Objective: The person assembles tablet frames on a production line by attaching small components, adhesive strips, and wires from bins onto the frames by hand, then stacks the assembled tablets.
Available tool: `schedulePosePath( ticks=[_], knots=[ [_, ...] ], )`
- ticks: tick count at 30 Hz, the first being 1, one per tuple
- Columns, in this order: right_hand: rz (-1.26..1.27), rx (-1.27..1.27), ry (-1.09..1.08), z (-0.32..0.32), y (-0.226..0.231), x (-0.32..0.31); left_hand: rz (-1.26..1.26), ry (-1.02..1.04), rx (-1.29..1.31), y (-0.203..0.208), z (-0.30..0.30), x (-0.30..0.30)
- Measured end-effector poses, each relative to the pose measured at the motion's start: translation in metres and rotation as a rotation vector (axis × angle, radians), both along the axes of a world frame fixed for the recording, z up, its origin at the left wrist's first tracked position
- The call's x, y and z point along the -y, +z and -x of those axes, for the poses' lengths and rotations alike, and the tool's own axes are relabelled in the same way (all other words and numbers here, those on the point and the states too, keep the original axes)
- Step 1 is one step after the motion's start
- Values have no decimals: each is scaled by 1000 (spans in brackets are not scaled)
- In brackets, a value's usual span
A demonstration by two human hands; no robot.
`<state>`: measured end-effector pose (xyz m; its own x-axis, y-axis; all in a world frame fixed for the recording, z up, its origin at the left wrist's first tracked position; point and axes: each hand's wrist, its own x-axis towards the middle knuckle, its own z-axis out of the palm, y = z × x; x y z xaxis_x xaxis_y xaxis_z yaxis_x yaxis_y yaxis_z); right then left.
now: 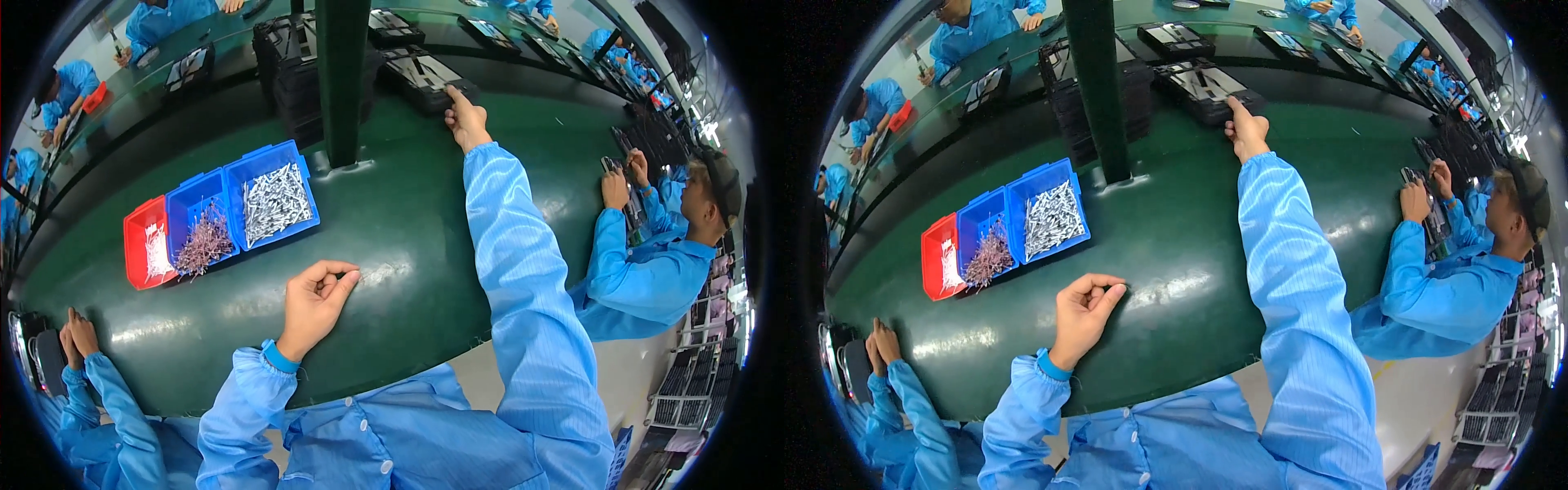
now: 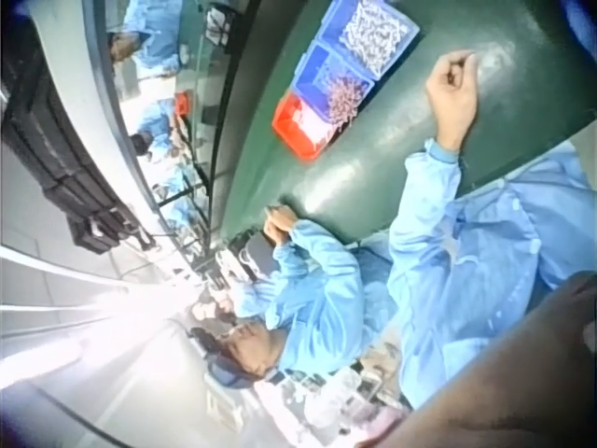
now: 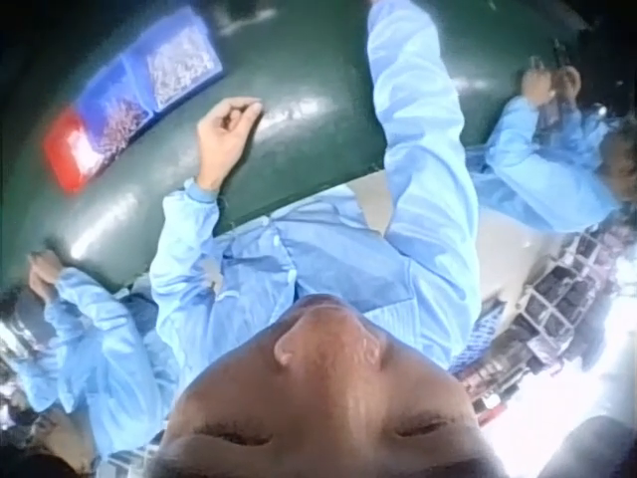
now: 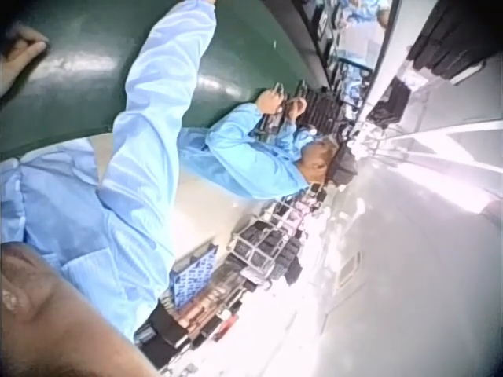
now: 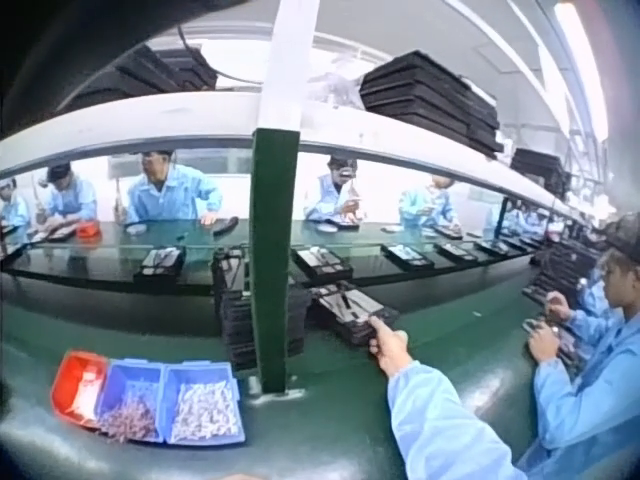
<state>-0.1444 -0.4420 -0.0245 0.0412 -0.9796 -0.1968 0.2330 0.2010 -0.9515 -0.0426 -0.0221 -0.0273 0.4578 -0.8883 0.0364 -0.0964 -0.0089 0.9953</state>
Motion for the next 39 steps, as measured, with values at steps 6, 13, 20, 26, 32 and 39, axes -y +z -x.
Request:
schedulePosePath(
  ticks=[6,13,20,26,32,39],
  knots=[
    [-41,72,235,20,-1,3,18,-22,-11,-5,-4,0],
    [-111,-103,386,69,5,-130,4,-29,-50,-5,-12,-6],
    [-441,-105,662,146,27,-318,64,-71,-154,0,-16,-10],
    [-539,-116,801,182,26,-386,244,-348,646,36,14,-10],
    [-557,-98,833,206,18,-410,186,-419,886,30,26,-19],
    [-767,7,1109,215,7,-393,231,-403,1115,27,31,-21]
  ],
)
